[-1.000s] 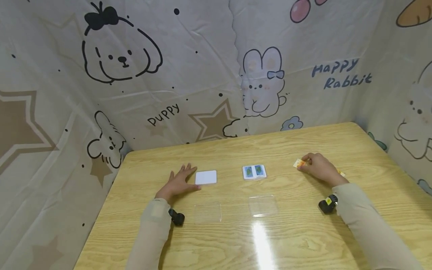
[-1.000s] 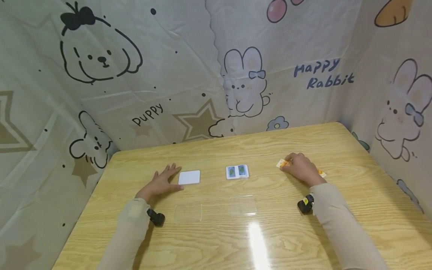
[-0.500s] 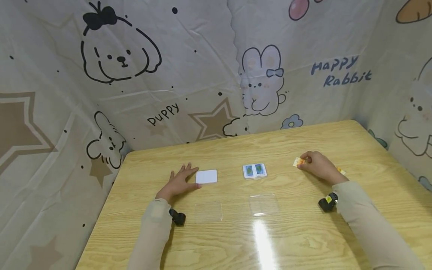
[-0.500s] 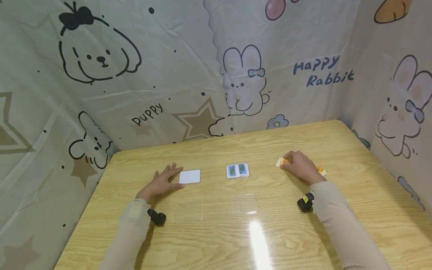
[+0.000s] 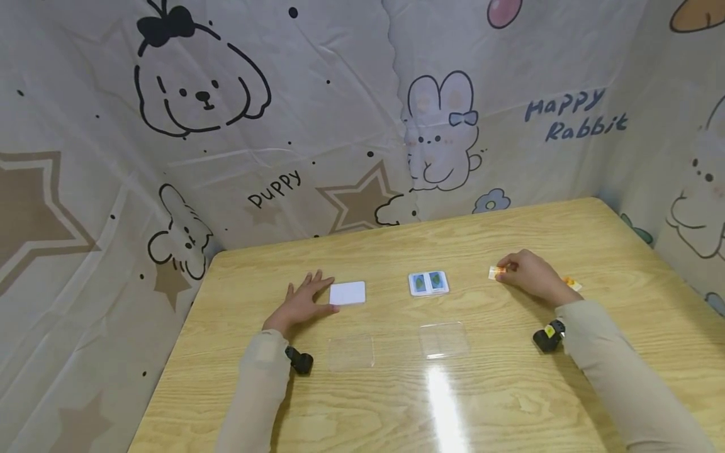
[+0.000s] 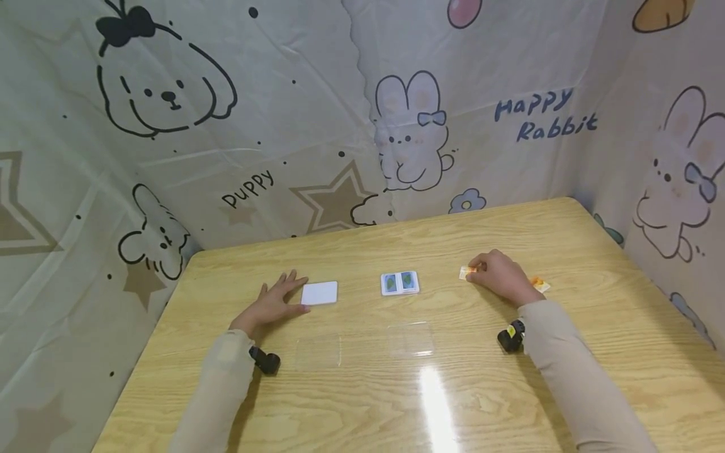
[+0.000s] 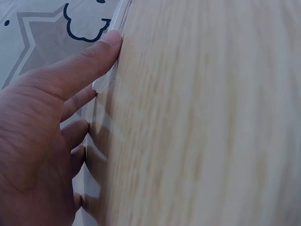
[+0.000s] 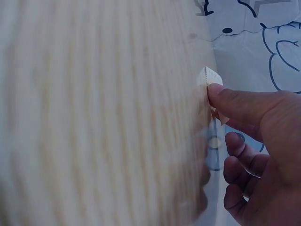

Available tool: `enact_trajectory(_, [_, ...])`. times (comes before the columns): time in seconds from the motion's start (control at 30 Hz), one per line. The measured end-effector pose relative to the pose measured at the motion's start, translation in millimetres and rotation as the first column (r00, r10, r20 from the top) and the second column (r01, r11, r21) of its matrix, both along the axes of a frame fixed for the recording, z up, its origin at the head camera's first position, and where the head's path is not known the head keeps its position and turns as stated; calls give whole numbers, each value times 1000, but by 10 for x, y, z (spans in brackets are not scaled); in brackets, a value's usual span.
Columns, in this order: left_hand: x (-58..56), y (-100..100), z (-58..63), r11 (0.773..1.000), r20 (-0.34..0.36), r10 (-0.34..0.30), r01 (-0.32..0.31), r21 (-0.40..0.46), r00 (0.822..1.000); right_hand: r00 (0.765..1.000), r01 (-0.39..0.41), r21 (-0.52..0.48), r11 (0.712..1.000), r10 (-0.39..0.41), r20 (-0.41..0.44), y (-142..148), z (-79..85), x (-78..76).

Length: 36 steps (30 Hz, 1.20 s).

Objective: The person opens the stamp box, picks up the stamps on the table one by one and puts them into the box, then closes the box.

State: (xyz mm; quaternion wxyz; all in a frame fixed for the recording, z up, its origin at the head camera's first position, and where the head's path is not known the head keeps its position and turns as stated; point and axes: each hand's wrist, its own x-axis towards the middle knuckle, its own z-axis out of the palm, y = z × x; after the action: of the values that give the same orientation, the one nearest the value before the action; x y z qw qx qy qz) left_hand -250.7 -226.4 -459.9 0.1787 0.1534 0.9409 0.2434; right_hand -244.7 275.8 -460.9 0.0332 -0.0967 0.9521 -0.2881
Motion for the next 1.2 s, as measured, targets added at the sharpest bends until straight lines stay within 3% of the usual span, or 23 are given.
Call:
enact_trajectory(0.3, [-7,-6,-2,1000,1,4,-4,0,1000,1000,-22,19,1000,22,5,-67,19,-34])
enact_trajectory(0.5, [-11,10,12,1000,0,3,-3,-1,1000,999,-27,4,1000,27,21,-199,143,-49])
enact_trajectory(0.87, [-6,-32,-57,1000,18,16,-16,9,1000,994,-103,-29,994,103,-32,-695,321,-94])
enact_trajectory(1.2, [-22,-13,-68,1000,-1,22,-22,22,1000,981,-190,17,982,191,-32,-1180,482,-173])
